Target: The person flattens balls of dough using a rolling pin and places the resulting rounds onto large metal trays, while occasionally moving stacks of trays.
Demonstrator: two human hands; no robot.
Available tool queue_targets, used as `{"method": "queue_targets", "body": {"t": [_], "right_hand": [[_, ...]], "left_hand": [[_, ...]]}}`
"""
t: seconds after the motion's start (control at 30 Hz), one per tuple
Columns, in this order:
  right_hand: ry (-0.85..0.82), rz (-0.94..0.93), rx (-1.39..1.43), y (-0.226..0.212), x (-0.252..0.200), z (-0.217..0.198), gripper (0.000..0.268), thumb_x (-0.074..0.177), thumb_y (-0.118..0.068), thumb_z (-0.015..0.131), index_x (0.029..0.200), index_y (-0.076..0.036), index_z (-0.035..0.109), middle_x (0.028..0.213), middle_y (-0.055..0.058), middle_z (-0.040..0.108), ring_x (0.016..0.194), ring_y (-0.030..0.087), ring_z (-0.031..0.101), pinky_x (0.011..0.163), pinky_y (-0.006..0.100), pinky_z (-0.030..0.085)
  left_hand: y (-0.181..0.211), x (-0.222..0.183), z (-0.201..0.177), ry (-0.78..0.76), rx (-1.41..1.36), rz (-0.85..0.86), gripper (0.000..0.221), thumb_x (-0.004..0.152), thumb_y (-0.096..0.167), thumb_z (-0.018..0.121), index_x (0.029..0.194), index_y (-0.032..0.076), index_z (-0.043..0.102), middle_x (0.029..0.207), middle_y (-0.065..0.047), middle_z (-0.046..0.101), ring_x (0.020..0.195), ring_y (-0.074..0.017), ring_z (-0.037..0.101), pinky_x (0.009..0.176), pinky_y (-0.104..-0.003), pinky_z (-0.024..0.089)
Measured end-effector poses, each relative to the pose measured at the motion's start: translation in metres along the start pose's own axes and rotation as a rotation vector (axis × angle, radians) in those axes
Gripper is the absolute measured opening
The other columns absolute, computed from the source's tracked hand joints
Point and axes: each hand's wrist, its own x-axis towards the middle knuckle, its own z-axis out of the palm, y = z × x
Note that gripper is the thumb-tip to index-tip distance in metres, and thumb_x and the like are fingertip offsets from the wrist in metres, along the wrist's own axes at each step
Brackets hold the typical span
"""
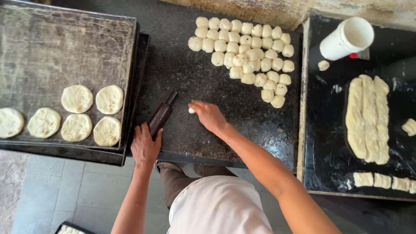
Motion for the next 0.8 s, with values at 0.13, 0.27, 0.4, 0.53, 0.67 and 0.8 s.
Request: {"method": "queue_targets", "body": {"t": [0.13, 0.27, 0.4, 0.53, 0.67, 0.8], "right_hand": [[0.176, -0.383, -0.014, -0.012, -0.022, 0.004, 0.033, 0.099, -0.008, 0.064, 0.132, -0.004, 0.063, 0.147, 0.018, 0.059, 0.14, 0.035, 0.053, 0.119, 0.049, 0.042], [0.182, -0.13, 0.087, -0.025, -0.052, -0.01, 0.065, 0.082, 0.001, 0.066, 0.145, 0.011, 0.054, 0.156, 0.032, 0.037, 0.143, 0.049, 0.034, 0.113, 0.055, 0.033], [-0.188, -0.035, -0.039, -0.021, -0.022, -0.01, 0.058, 0.091, 0.01, 0.053, 0.147, -0.007, 0.057, 0.162, 0.011, 0.043, 0.149, 0.033, 0.044, 0.119, 0.045, 0.044], [0.043, -0.18, 0.081, -0.012, 0.005, 0.006, 0.058, 0.095, 0.013, 0.053, 0.148, -0.009, 0.054, 0.167, 0.01, 0.041, 0.152, 0.029, 0.044, 0.124, 0.043, 0.038], [0.02, -0.33, -0.225, -0.013, -0.021, 0.016, 0.056, 0.095, -0.013, 0.057, 0.15, -0.01, 0.047, 0.163, 0.017, 0.038, 0.151, 0.037, 0.038, 0.122, 0.05, 0.03], [-0.047, -0.209, 0.154, -0.041, -0.049, 0.011, 0.098, 0.097, -0.058, 0.053, 0.16, 0.008, 0.019, 0.159, 0.03, 0.031, 0.147, 0.048, 0.029, 0.122, 0.054, 0.024]], "left_hand": [[0.002, 0.002, -0.003, -0.01, -0.001, -0.021, 0.054, 0.095, 0.047, 0.069, 0.124, 0.002, 0.059, 0.102, -0.019, 0.06, 0.085, -0.0374, 0.068, 0.064, -0.046, 0.057], [0.004, 0.007, 0.0, -0.019, 0.011, -0.038, 0.056, 0.095, 0.048, 0.068, 0.123, 0.001, 0.058, 0.103, -0.019, 0.061, 0.082, -0.0359, 0.069, 0.059, -0.044, 0.058], [-0.001, 0.0, 0.004, -0.045, 0.017, -0.057, 0.055, 0.1, 0.049, 0.066, 0.124, 0.0, 0.058, 0.102, -0.019, 0.061, 0.079, -0.0349, 0.069, 0.056, -0.042, 0.058], [-0.004, 0.001, 0.004, 0.008, 0.029, 0.019, 0.057, 0.094, 0.049, 0.068, 0.124, 0.001, 0.058, 0.103, -0.02, 0.061, 0.08, -0.0354, 0.069, 0.056, -0.043, 0.057], [-0.003, 0.004, 0.005, -0.007, 0.031, -0.013, 0.057, 0.096, 0.048, 0.067, 0.125, 0.0, 0.058, 0.103, -0.019, 0.062, 0.08, -0.0341, 0.069, 0.057, -0.041, 0.057], [-0.001, -0.006, 0.008, 0.05, 0.03, 0.05, 0.053, 0.096, 0.046, 0.067, 0.124, 0.002, 0.06, 0.101, -0.015, 0.062, 0.081, -0.0321, 0.069, 0.063, -0.042, 0.058]]}}
